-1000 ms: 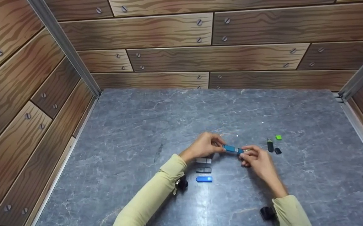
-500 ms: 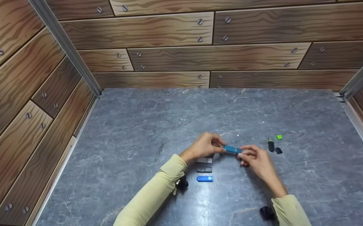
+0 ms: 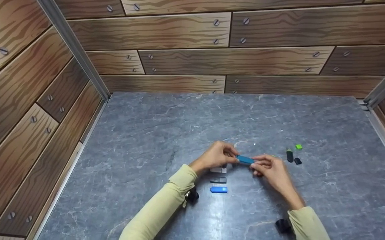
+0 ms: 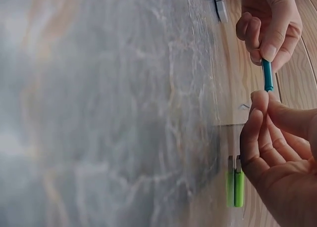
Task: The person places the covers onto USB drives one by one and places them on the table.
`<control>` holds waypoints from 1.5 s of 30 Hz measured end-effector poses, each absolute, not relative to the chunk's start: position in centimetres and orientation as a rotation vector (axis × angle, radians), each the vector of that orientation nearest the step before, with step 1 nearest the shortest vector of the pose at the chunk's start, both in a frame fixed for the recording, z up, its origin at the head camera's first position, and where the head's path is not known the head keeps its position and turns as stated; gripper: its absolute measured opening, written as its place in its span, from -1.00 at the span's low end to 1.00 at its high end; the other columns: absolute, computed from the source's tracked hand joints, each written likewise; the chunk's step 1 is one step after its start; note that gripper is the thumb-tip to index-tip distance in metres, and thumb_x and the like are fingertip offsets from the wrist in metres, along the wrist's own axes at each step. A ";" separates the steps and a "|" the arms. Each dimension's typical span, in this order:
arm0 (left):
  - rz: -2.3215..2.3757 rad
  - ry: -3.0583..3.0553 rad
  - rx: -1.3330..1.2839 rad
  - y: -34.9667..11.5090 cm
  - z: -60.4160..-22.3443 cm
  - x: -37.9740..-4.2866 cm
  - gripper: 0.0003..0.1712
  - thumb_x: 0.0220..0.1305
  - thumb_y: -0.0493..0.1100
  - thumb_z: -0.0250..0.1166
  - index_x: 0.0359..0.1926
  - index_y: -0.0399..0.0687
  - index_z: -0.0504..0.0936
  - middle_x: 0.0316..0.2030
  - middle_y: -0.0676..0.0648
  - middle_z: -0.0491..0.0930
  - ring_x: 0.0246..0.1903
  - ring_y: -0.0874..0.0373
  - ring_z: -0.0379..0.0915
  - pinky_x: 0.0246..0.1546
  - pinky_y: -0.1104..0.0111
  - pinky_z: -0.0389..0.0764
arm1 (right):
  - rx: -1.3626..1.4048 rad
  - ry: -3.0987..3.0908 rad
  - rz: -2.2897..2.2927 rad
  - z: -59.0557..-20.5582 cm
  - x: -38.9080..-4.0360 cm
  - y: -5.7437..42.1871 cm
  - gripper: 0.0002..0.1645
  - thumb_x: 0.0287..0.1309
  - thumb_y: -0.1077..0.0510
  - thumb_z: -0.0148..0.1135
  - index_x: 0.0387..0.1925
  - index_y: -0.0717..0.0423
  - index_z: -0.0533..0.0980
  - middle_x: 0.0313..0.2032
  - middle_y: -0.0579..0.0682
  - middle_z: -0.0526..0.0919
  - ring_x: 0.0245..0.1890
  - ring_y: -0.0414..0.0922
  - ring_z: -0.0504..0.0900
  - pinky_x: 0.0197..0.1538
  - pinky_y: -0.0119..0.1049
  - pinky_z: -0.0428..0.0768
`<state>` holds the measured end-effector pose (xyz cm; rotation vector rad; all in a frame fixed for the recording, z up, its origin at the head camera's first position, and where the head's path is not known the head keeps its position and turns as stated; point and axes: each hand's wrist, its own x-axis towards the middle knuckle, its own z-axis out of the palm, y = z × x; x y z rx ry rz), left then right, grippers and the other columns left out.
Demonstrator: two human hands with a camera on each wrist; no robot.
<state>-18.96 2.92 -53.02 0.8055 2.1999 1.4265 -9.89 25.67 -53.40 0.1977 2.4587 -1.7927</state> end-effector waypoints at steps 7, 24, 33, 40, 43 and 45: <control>1.445 2.193 0.783 2.8 -53.1 -18.9 -0.76 0.22 -0.30 0.55 -0.08 -0.23 0.82 -0.23 -0.17 0.85 -0.45 0.42 0.64 -0.40 0.55 0.66 | 0.203 2.422 -1.833 -53.4 -10.1 25.7 -0.57 0.31 0.35 0.39 0.15 0.50 0.57 -0.23 0.18 0.84 -0.44 -0.25 0.78 -0.28 -0.39 0.77; 1.451 2.182 0.758 2.0 -52.9 -18.9 -0.75 0.21 -0.31 0.55 -0.07 -0.26 0.82 -0.22 -0.20 0.85 -0.44 0.38 0.66 -0.43 0.56 0.63 | 0.192 2.394 -1.865 -53.9 -10.4 24.8 -0.59 0.31 0.38 0.38 0.12 0.53 0.57 -0.28 0.15 0.85 -0.47 -0.25 0.77 -0.29 -0.39 0.77; 1.317 2.284 0.808 1.0 -52.7 -19.1 -0.71 0.26 -0.29 0.52 0.00 -0.24 0.78 -0.18 -0.22 0.83 -0.32 0.36 0.66 -0.22 0.55 0.69 | 0.146 2.382 -1.877 -53.8 -10.8 23.8 -0.53 0.31 0.36 0.38 0.19 0.53 0.52 -0.23 0.21 0.84 -0.48 -0.26 0.76 -0.30 -0.39 0.76; 1.184 2.400 0.882 0.3 -52.8 -19.3 -0.73 0.26 -0.25 0.52 -0.02 -0.20 0.79 -0.21 -0.17 0.83 -0.32 0.38 0.60 -0.20 0.59 0.64 | 0.125 2.427 -1.809 -54.0 -11.4 23.0 -0.54 0.31 0.33 0.40 0.17 0.48 0.55 -0.22 0.24 0.84 -0.48 -0.24 0.75 -0.31 -0.39 0.76; 1.157 2.425 0.890 0.0 -52.9 -19.4 -0.74 0.26 -0.24 0.53 -0.03 -0.19 0.79 -0.22 -0.16 0.83 -0.31 0.38 0.61 -0.18 0.60 0.63 | 0.131 2.472 -1.738 -54.0 -11.7 22.7 -0.57 0.32 0.31 0.40 0.15 0.44 0.58 -0.24 0.21 0.84 -0.47 -0.23 0.75 -0.33 -0.40 0.75; 1.146 2.436 0.881 -0.2 -52.9 -19.4 -0.74 0.26 -0.24 0.53 -0.04 -0.18 0.80 -0.21 -0.15 0.83 -0.31 0.38 0.61 -0.18 0.59 0.63 | 0.134 2.504 -1.680 -53.9 -11.9 22.4 -0.60 0.33 0.30 0.40 0.13 0.41 0.60 -0.25 0.18 0.85 -0.47 -0.23 0.74 -0.36 -0.40 0.72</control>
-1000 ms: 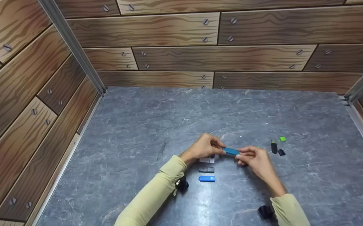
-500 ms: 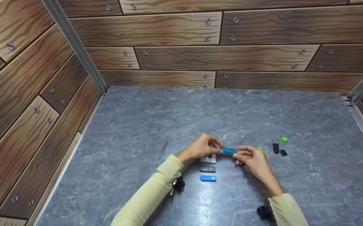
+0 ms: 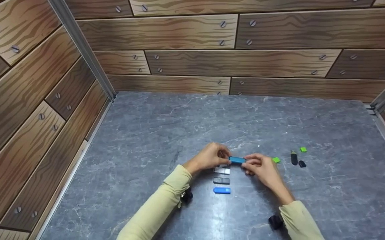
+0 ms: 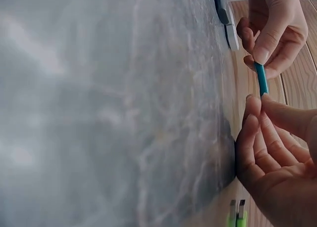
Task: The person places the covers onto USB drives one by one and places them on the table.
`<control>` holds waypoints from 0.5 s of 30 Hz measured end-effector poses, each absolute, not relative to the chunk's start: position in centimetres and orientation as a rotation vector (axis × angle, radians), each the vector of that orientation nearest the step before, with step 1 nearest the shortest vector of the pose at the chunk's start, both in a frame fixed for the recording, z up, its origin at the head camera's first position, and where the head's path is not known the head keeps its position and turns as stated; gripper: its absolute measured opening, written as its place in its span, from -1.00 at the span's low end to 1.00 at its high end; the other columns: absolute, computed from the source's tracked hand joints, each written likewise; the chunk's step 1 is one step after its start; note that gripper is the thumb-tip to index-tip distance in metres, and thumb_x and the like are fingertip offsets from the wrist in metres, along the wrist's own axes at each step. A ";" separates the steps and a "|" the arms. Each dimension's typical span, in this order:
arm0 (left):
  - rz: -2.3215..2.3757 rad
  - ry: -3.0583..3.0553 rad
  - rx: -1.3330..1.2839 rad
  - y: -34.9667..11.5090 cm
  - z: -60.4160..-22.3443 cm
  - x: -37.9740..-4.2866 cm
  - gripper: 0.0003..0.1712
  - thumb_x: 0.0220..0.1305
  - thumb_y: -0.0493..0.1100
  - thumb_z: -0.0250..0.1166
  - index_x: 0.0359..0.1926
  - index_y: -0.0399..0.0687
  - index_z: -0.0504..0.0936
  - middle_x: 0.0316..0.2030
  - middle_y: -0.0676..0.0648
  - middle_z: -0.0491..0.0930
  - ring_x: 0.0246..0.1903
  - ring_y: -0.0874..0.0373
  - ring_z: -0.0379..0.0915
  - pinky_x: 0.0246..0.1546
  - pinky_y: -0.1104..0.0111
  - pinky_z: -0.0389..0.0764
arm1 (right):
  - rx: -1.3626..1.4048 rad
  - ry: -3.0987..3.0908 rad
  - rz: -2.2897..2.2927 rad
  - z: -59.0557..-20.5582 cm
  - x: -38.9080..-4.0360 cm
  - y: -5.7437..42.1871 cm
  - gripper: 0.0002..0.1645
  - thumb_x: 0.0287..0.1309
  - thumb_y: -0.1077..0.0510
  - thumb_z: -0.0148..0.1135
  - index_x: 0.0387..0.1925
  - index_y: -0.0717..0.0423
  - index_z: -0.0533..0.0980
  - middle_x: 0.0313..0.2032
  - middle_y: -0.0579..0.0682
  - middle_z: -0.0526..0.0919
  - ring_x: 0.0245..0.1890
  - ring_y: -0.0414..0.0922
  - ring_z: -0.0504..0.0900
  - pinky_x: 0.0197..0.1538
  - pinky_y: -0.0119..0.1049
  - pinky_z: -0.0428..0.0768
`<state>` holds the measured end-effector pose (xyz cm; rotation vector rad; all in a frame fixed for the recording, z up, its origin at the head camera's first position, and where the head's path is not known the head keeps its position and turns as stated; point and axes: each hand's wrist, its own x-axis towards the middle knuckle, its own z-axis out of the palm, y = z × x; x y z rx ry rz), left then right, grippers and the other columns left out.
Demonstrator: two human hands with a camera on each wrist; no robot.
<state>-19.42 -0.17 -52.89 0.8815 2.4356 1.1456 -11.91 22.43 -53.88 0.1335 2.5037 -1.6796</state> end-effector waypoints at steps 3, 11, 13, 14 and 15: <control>1.134 2.443 0.864 -0.6 -52.9 -19.4 -0.74 0.26 -0.23 0.53 -0.04 -0.15 0.80 -0.21 -0.13 0.83 -0.30 0.37 0.61 -0.18 0.58 0.63 | 0.111 2.563 -1.585 -53.7 -12.2 22.0 -0.65 0.33 0.27 0.40 0.09 0.36 0.64 -0.28 0.15 0.84 -0.49 -0.22 0.71 -0.42 -0.40 0.66; 1.137 2.444 0.852 -1.8 -53.3 -19.6 -0.74 0.26 -0.25 0.52 -0.04 -0.20 0.78 -0.23 -0.16 0.82 -0.34 0.38 0.58 -0.21 0.57 0.64 | 0.032 2.708 -1.390 -53.6 -13.0 20.5 -0.72 0.28 0.27 0.45 -0.02 0.32 0.70 -0.32 0.12 0.81 -0.53 -0.24 0.59 -0.49 -0.42 0.53; 1.132 2.448 0.838 -2.1 -53.4 -19.6 -0.74 0.27 -0.25 0.52 -0.04 -0.20 0.78 -0.23 -0.16 0.82 -0.36 0.39 0.56 -0.24 0.58 0.63 | 0.021 2.731 -1.353 -53.6 -13.2 20.1 -0.73 0.26 0.26 0.46 -0.03 0.31 0.70 -0.33 0.11 0.80 -0.52 -0.26 0.57 -0.48 -0.44 0.51; 1.132 2.448 0.831 -2.3 -53.4 -19.6 -0.74 0.27 -0.26 0.52 -0.04 -0.20 0.77 -0.23 -0.17 0.82 -0.37 0.40 0.55 -0.25 0.59 0.62 | 0.014 2.744 -1.336 -53.6 -13.3 20.0 -0.73 0.26 0.26 0.46 -0.04 0.30 0.71 -0.33 0.10 0.80 -0.51 -0.26 0.56 -0.47 -0.45 0.50; 1.132 2.449 0.827 -2.4 -53.5 -19.6 -0.75 0.27 -0.26 0.51 -0.04 -0.20 0.77 -0.23 -0.17 0.82 -0.37 0.41 0.54 -0.26 0.59 0.62 | 0.010 2.755 -1.323 -53.6 -13.4 19.8 -0.73 0.25 0.26 0.47 -0.05 0.30 0.71 -0.33 0.10 0.80 -0.51 -0.26 0.55 -0.47 -0.45 0.49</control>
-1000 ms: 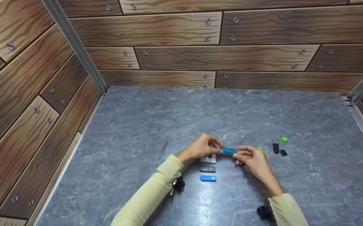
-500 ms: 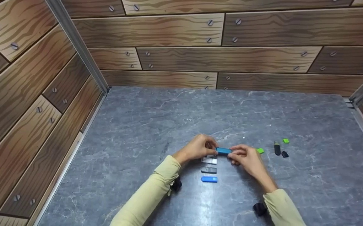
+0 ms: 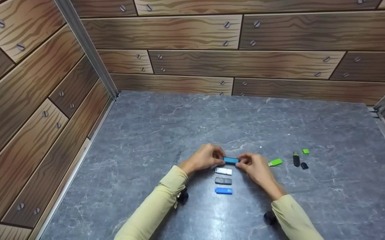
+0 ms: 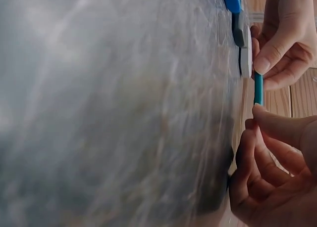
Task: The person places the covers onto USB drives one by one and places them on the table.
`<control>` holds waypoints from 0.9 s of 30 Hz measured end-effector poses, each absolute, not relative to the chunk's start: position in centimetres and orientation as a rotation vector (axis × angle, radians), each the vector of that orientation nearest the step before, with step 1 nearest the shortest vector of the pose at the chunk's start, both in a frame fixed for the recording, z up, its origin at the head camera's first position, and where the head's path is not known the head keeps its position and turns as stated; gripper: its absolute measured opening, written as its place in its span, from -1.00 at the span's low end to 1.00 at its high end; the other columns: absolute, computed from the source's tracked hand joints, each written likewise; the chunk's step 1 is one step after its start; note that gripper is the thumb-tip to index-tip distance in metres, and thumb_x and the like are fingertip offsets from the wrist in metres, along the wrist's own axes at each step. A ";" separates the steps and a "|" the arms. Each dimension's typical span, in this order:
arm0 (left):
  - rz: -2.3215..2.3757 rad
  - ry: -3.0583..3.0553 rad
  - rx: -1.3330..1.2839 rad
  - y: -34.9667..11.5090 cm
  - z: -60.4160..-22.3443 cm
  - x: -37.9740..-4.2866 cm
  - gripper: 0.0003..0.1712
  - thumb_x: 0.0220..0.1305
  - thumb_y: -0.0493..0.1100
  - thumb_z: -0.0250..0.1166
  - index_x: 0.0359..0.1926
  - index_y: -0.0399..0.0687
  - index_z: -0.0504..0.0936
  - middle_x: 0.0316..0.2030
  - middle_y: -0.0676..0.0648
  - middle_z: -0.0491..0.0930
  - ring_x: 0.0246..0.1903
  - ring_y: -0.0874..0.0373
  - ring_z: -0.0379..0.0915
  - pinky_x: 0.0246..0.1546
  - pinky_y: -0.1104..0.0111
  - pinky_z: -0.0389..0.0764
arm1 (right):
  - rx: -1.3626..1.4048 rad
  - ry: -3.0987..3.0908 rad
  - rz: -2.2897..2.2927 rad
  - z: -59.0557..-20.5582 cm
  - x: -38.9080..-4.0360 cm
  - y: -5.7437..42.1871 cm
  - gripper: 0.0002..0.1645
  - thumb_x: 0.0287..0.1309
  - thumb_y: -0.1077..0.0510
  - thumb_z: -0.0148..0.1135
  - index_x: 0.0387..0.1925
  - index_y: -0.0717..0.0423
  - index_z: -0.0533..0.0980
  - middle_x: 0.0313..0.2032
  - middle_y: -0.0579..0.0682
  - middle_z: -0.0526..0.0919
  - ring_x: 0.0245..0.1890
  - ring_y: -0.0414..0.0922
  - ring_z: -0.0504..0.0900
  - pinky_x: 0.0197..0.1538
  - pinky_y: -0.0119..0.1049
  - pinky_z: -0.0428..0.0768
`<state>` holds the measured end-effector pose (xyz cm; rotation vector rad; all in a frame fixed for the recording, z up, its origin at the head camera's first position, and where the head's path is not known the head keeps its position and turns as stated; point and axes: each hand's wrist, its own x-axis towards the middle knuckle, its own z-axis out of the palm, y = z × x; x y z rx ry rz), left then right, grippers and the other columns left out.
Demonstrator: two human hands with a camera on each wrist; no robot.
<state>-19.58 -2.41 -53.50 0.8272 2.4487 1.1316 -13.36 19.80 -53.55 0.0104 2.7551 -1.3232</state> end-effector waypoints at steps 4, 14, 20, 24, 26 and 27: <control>1.141 2.462 0.819 -3.1 -53.7 -19.6 -0.75 0.26 -0.27 0.51 -0.05 -0.21 0.77 -0.25 -0.17 0.81 -0.43 0.41 0.50 -0.33 0.58 0.61 | 0.007 2.793 -1.278 -53.5 -13.6 19.1 -0.75 0.22 0.24 0.49 -0.08 0.25 0.73 -0.35 0.07 0.80 -0.51 -0.27 0.53 -0.45 -0.45 0.45; 1.137 2.486 0.834 -4.0 -53.7 -19.6 -0.75 0.25 -0.28 0.52 -0.06 -0.26 0.77 -0.28 -0.21 0.80 -0.48 0.40 0.46 -0.39 0.60 0.55 | -0.061 2.890 -1.171 -53.6 -13.7 18.2 -0.80 0.17 0.20 0.53 -0.15 0.11 0.75 -0.41 -0.04 0.80 -0.46 -0.26 0.55 -0.29 -0.33 0.44; 1.095 2.512 0.854 -3.9 -53.7 -19.6 -0.74 0.22 -0.32 0.52 -0.06 -0.28 0.77 -0.26 -0.22 0.80 -0.45 0.41 0.45 -0.35 0.62 0.55 | -0.055 2.887 -1.154 -53.8 -13.7 18.1 -0.80 0.18 0.17 0.53 -0.14 0.09 0.75 -0.42 -0.06 0.79 -0.46 -0.24 0.56 -0.28 -0.29 0.46; 1.100 2.514 0.844 -3.9 -53.7 -19.6 -0.75 0.21 -0.32 0.53 -0.07 -0.26 0.78 -0.26 -0.21 0.80 -0.45 0.41 0.45 -0.35 0.61 0.56 | -0.055 2.891 -1.151 -53.9 -13.7 18.1 -0.80 0.18 0.17 0.53 -0.15 0.08 0.75 -0.43 -0.07 0.78 -0.46 -0.24 0.55 -0.28 -0.29 0.46; 1.107 2.518 0.845 -3.9 -53.8 -19.5 -0.76 0.21 -0.32 0.53 -0.08 -0.26 0.79 -0.27 -0.21 0.79 -0.44 0.41 0.45 -0.35 0.61 0.56 | -0.050 2.891 -1.150 -53.9 -13.7 18.0 -0.80 0.18 0.17 0.53 -0.15 0.08 0.75 -0.43 -0.07 0.77 -0.46 -0.24 0.54 -0.29 -0.30 0.45; 1.114 2.518 0.843 -3.9 -53.8 -19.5 -0.76 0.21 -0.32 0.53 -0.09 -0.26 0.79 -0.28 -0.21 0.79 -0.44 0.41 0.45 -0.35 0.60 0.56 | -0.048 2.892 -1.151 -53.9 -13.7 18.0 -0.80 0.17 0.17 0.53 -0.15 0.08 0.75 -0.43 -0.07 0.77 -0.46 -0.24 0.54 -0.29 -0.30 0.45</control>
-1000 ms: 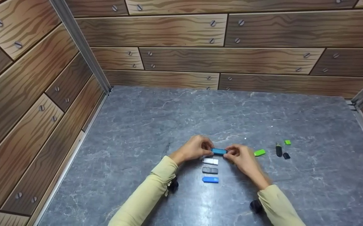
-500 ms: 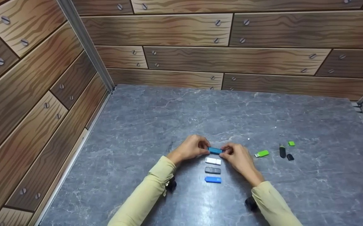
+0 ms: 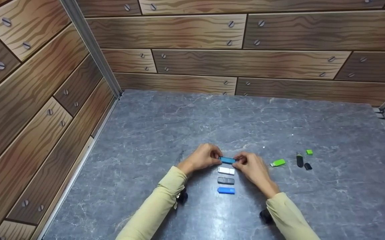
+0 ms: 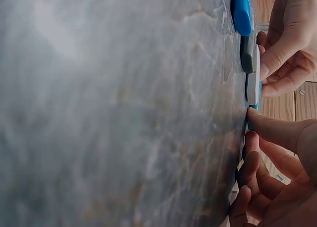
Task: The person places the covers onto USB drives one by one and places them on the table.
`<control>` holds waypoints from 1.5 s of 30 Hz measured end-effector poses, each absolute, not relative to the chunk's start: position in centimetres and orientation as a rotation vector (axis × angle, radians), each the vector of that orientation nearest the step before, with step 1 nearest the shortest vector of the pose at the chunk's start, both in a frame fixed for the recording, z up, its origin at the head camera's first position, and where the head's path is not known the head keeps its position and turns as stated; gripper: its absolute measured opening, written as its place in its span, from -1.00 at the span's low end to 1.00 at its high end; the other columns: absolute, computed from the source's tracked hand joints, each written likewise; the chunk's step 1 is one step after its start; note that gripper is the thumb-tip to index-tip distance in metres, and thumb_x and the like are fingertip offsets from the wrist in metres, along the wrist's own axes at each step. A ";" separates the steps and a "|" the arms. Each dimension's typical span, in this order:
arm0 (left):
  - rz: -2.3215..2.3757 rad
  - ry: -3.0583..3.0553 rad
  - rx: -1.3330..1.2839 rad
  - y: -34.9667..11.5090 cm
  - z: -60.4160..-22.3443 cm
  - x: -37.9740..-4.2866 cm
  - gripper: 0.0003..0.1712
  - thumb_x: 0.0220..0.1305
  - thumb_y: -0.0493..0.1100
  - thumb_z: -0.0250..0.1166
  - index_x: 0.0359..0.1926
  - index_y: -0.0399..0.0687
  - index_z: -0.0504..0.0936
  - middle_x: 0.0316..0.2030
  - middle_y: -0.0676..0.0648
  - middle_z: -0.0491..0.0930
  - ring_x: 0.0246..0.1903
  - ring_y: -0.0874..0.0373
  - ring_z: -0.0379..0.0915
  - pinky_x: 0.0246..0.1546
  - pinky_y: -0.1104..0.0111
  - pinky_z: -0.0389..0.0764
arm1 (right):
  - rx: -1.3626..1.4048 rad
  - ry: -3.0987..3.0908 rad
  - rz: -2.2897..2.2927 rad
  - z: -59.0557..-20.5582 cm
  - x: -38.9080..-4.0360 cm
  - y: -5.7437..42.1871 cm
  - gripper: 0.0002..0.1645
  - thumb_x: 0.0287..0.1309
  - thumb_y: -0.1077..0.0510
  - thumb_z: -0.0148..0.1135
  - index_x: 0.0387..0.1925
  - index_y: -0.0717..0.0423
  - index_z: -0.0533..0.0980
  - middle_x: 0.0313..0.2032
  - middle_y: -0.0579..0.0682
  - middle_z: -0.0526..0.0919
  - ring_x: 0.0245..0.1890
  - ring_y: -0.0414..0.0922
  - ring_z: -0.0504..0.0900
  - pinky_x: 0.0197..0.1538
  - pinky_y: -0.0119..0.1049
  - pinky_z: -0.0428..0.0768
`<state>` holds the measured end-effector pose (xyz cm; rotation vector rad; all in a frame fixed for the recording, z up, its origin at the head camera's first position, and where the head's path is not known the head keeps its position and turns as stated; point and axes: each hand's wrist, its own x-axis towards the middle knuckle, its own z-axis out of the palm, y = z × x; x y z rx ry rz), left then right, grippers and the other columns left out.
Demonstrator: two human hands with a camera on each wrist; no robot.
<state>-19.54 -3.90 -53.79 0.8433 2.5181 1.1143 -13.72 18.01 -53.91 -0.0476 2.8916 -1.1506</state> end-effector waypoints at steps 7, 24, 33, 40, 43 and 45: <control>1.136 2.539 0.846 -3.8 -53.9 -19.4 -0.79 0.19 -0.33 0.53 -0.13 -0.26 0.80 -0.30 -0.21 0.78 -0.42 0.37 0.45 -0.32 0.58 0.55 | -0.055 2.905 -1.141 -53.9 -13.7 18.0 -0.78 0.17 0.17 0.53 -0.13 0.08 0.75 -0.44 -0.08 0.75 -0.47 -0.23 0.52 -0.30 -0.30 0.43; 1.165 2.504 0.738 -3.9 -53.6 -19.3 -0.77 0.34 -0.22 0.45 -0.04 -0.24 0.77 -0.34 -0.10 0.73 -0.49 0.37 0.44 -0.40 0.60 0.48 | 0.014 2.753 -1.326 -53.7 -12.8 18.9 -0.71 0.29 0.21 0.43 0.01 0.22 0.68 -0.34 0.04 0.74 -0.54 -0.26 0.52 -0.47 -0.42 0.46; 1.070 2.552 0.773 -3.2 -52.7 -19.6 -0.79 0.46 -0.19 0.34 -0.04 -0.19 0.79 -0.25 -0.14 0.79 -0.44 0.38 0.46 -0.28 0.55 0.54 | 0.023 2.684 -1.503 -53.3 -12.1 20.2 -0.75 0.37 0.27 0.31 0.01 0.31 0.67 -0.34 0.17 0.78 -0.57 -0.22 0.58 -0.53 -0.42 0.53; 0.991 2.606 0.809 -1.8 -51.7 -20.0 -0.79 0.49 -0.13 0.32 -0.03 -0.09 0.81 -0.15 -0.08 0.83 -0.20 0.22 0.69 -0.08 0.45 0.66 | 0.071 2.704 -1.535 -52.8 -11.3 21.8 -0.76 0.39 0.27 0.31 0.00 0.33 0.68 -0.30 0.21 0.80 -0.55 -0.22 0.60 -0.49 -0.44 0.55; 0.966 2.605 0.844 -0.9 -51.4 -20.1 -0.78 0.50 -0.12 0.30 0.00 -0.08 0.80 -0.14 -0.06 0.83 -0.17 0.18 0.72 -0.08 0.46 0.67 | 0.082 2.703 -1.543 -52.6 -10.9 22.6 -0.76 0.40 0.26 0.31 0.00 0.34 0.68 -0.28 0.22 0.80 -0.54 -0.24 0.61 -0.45 -0.45 0.57; 0.949 2.603 0.870 -0.2 -51.1 -20.2 -0.77 0.50 -0.11 0.30 0.00 -0.07 0.80 -0.14 -0.05 0.84 -0.16 0.20 0.73 -0.09 0.50 0.66 | 0.100 2.703 -1.549 -52.5 -10.8 23.2 -0.76 0.40 0.25 0.31 -0.01 0.34 0.69 -0.28 0.22 0.81 -0.55 -0.25 0.61 -0.44 -0.46 0.58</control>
